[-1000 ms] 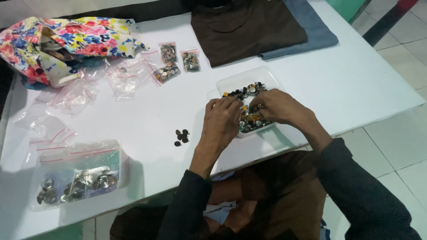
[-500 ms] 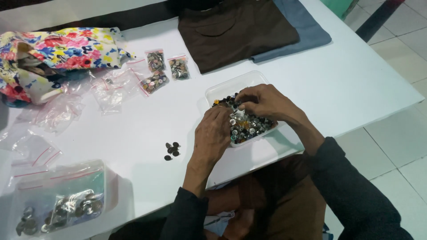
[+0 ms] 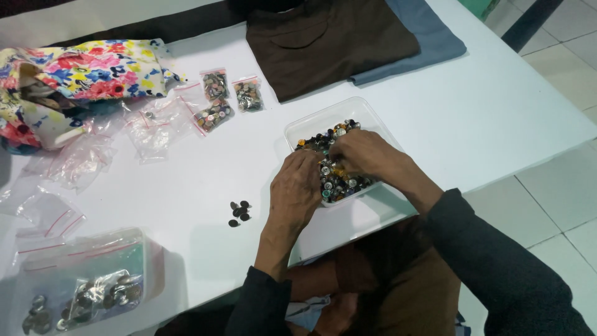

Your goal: Sorting small black buttons from a container and placing them on a table

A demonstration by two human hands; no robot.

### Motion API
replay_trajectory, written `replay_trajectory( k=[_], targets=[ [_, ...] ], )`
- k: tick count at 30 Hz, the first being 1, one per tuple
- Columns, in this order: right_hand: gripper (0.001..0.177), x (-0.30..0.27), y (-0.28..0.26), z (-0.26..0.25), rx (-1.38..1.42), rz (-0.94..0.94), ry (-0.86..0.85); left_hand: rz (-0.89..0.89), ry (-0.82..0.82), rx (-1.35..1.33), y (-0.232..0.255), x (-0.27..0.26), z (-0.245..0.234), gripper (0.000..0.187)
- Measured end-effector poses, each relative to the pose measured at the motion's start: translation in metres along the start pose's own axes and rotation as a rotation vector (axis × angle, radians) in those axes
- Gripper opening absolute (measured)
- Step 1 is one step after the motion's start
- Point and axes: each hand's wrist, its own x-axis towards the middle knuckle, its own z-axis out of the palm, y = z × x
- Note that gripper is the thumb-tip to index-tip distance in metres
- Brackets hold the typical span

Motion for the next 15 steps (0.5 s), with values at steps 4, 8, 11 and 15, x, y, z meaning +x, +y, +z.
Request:
replay_trajectory(
  k=[4, 8, 11, 15],
  targets=[
    [0.022, -0.004, -0.009, -0.009, -0.043, 0.014, -0.018, -0.016, -0.022, 0.024, 0.004, 0.001, -0.005, 0.027],
    [0.030, -0.017, -0.031, -0.033, 0.013, 0.044, -0.079, -0.036, -0.047, 0.016, 0.003, 0.001, -0.004, 0.028],
    [0.032, -0.020, -0.036, -0.028, 0.031, 0.021, -0.082, -0.045, -0.083, 0.044, 0.003, 0.001, -0.003, 0.029],
    [0.034, -0.020, -0.029, -0.031, 0.122, 0.022, -0.083, -0.075, -0.120, 0.100, -0.003, 0.001, 0.005, 0.029]
  ],
)
